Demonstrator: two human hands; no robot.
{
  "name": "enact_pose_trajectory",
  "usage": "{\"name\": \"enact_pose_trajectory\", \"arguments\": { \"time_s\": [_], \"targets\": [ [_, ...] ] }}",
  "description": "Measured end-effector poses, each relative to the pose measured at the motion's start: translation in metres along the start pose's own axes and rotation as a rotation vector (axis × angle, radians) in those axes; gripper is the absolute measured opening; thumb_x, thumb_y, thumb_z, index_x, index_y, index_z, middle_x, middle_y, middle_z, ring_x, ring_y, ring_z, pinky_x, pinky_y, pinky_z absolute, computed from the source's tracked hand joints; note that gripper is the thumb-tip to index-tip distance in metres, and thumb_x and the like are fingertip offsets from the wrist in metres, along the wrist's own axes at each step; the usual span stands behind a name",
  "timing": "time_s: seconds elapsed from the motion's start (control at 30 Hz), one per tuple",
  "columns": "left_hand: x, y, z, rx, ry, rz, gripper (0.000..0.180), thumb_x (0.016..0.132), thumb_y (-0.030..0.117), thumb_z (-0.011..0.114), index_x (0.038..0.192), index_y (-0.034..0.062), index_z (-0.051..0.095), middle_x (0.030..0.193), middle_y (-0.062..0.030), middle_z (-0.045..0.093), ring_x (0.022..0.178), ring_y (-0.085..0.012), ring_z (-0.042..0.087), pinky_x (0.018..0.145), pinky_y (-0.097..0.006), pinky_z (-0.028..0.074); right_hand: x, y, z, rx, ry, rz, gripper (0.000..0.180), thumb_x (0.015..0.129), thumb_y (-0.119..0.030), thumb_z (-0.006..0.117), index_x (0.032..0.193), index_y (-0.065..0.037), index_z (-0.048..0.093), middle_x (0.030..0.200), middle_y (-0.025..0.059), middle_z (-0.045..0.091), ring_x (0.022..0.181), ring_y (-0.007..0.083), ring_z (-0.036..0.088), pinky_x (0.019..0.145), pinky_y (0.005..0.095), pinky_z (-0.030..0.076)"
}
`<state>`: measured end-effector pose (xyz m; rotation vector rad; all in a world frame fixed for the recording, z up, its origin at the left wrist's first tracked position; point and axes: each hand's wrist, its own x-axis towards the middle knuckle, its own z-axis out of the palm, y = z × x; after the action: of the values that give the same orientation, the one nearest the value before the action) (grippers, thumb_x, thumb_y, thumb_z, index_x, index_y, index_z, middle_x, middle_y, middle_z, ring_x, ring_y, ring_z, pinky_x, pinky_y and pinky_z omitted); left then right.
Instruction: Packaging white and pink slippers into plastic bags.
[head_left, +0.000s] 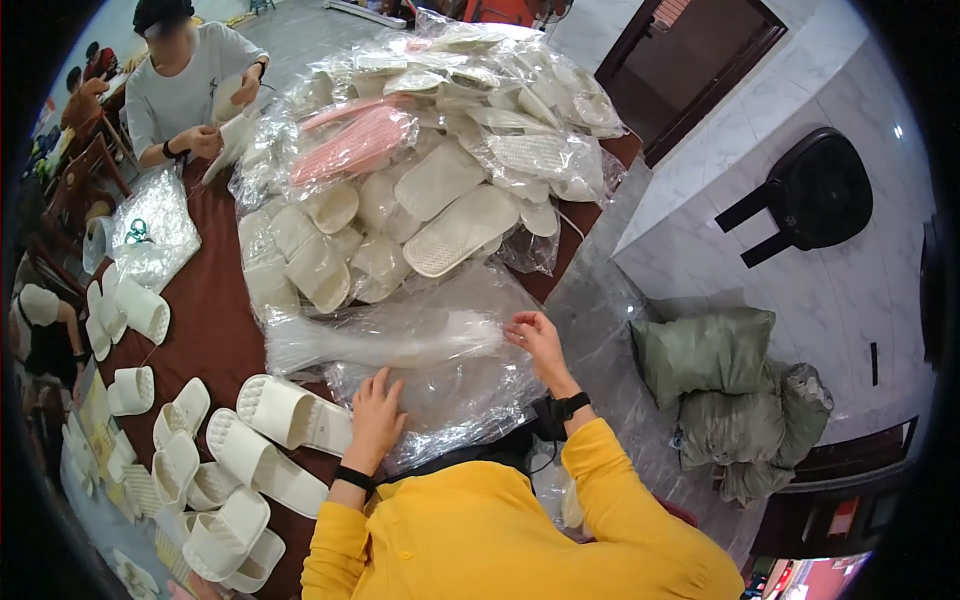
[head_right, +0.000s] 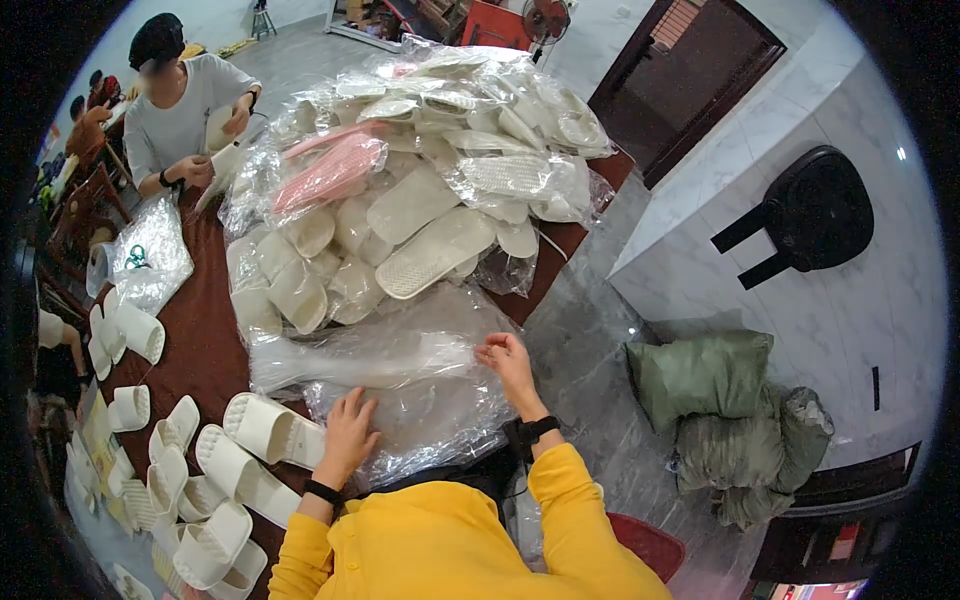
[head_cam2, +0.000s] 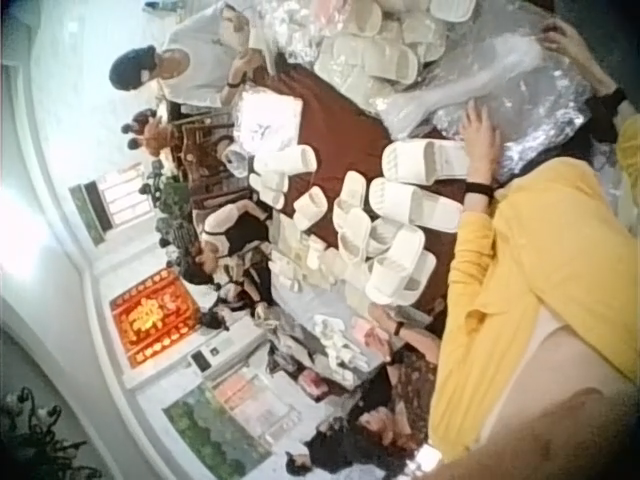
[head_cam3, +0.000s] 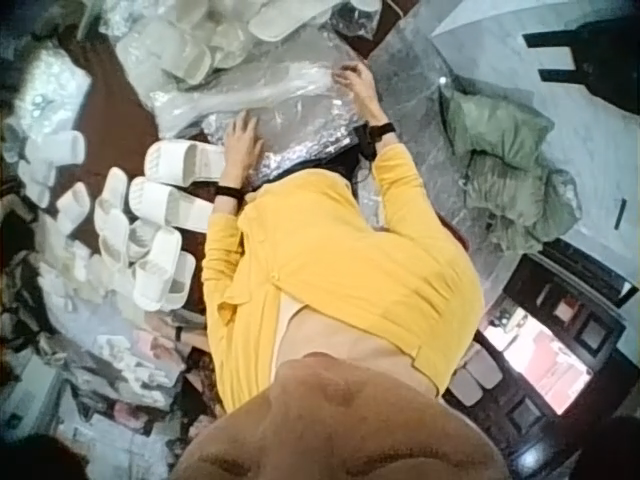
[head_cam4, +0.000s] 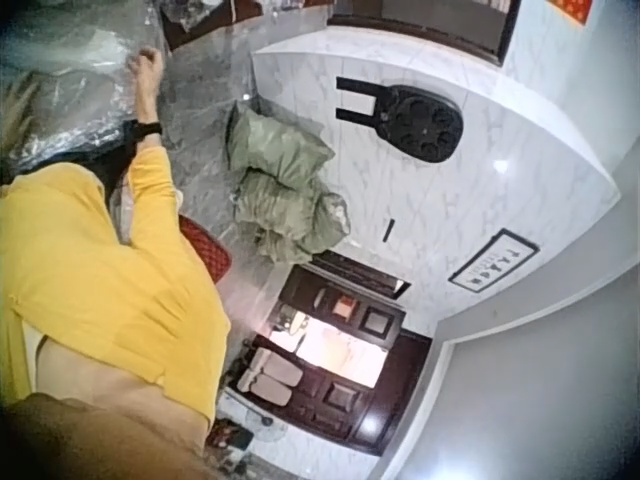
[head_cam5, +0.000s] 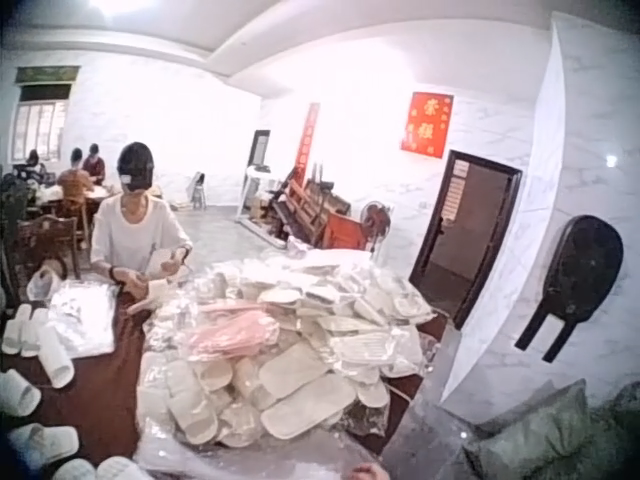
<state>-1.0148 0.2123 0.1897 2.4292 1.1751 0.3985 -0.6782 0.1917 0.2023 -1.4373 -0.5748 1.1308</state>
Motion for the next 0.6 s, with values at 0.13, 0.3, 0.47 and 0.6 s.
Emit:
{"name": "enact_pose_trajectory", "arguments": {
  "time_s": [0.13, 0.3, 0.47, 0.6],
  "targets": [
    [-0.003, -0.002, -0.002, -0.012, -0.039, -0.006, 0.075, 0.067, 0.016, 0.078, 0.135, 0.0128, 0.046, 0.141, -0.0178, 0.036, 0.121, -0.0406, 0.043, 0.1, -0.048, 0.04, 0.004, 0.013, 0.0, -0.273, -0.128, -0.011, 0.025, 0.089, -0.007, 0.059, 0.113, 0.001, 0.06, 0.099, 0.0056, 0.064, 0.086, 0.0144, 0.064, 0.075, 0.0264, 0.053],
    [0.009, 0.003, -0.007, -0.067, 0.054, -0.01, 0.086, 0.067, 0.011, 0.076, 0.143, 0.0141, 0.037, 0.15, -0.0211, 0.024, 0.115, -0.0391, 0.046, 0.094, -0.046, 0.044, 0.007, 0.015, 0.007, -0.243, -0.031, -0.005, 0.022, 0.089, -0.009, 0.063, 0.108, 0.0, 0.063, 0.093, 0.0032, 0.064, 0.08, 0.0121, 0.062, 0.068, 0.0263, 0.053],
    [0.017, -0.004, -0.006, -0.029, -0.013, -0.049, 0.088, 0.069, 0.009, 0.074, 0.147, 0.0166, 0.033, 0.154, -0.0217, 0.018, 0.114, -0.04, 0.048, 0.093, -0.044, 0.048, 0.011, 0.013, 0.014, -0.426, 0.01, -0.12, 0.017, 0.088, -0.009, 0.063, 0.102, 0.0, 0.066, 0.085, 0.0035, 0.066, 0.072, 0.0105, 0.062, 0.064, 0.0251, 0.052],
    [0.017, -0.007, -0.007, -0.07, -0.054, -0.075, 0.086, 0.07, 0.009, 0.073, 0.146, 0.0165, 0.034, 0.155, -0.0194, 0.018, 0.117, -0.0403, 0.047, 0.092, -0.043, 0.05, 0.006, 0.006, 0.019, -0.604, 0.043, -0.254, 0.014, 0.087, -0.009, 0.063, 0.096, 0.001, 0.068, 0.081, 0.0046, 0.066, 0.067, 0.0098, 0.062, 0.061, 0.0238, 0.051]
  ]
}}
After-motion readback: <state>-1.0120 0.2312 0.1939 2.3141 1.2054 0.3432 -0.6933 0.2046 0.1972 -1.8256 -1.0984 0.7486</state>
